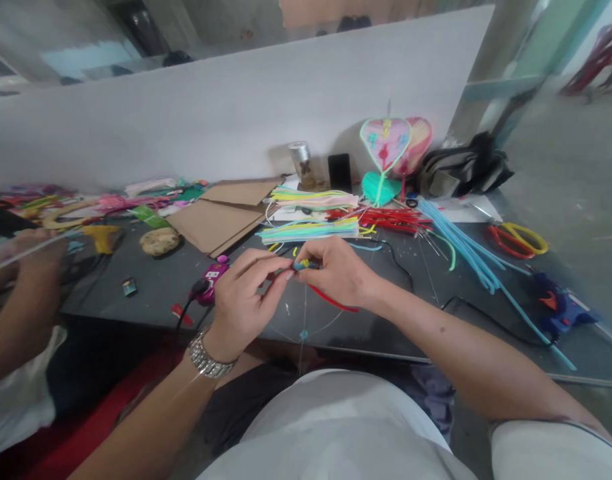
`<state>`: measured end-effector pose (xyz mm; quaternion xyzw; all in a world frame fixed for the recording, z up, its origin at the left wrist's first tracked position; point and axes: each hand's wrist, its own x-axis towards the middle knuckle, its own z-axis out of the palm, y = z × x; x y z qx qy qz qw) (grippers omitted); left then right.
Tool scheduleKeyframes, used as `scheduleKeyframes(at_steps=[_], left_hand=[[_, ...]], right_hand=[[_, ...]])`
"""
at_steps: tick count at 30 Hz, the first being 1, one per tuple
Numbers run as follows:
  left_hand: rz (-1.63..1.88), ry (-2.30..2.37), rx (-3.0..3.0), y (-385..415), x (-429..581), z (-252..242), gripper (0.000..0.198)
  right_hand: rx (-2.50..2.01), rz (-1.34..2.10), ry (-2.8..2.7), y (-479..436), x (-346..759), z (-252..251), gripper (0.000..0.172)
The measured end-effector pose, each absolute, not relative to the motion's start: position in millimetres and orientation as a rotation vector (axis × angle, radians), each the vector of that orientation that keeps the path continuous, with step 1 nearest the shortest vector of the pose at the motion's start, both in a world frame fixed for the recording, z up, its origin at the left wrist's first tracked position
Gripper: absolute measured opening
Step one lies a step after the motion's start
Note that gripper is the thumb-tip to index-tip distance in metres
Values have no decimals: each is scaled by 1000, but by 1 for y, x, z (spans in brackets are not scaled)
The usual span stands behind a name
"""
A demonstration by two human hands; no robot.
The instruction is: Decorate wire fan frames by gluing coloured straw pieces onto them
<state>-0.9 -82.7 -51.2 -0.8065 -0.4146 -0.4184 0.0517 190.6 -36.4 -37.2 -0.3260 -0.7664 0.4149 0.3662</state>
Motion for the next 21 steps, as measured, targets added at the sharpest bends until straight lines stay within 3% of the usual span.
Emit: scheduleKeyframes(at_steps=[10,16,21], left_hand=[[-1540,-1727,-2641,-79,-1,-39,10],[-1876,-2255,-2612,-73,-6,-42,20],[-1990,-2307,-2575,-70,-7,-45,22]], right_hand=[[-841,1060,-1957,-36,188,-43,12],[-916,824,-2035,-48,193,-60,36],[-905,749,-2042,-44,195,-69,30]])
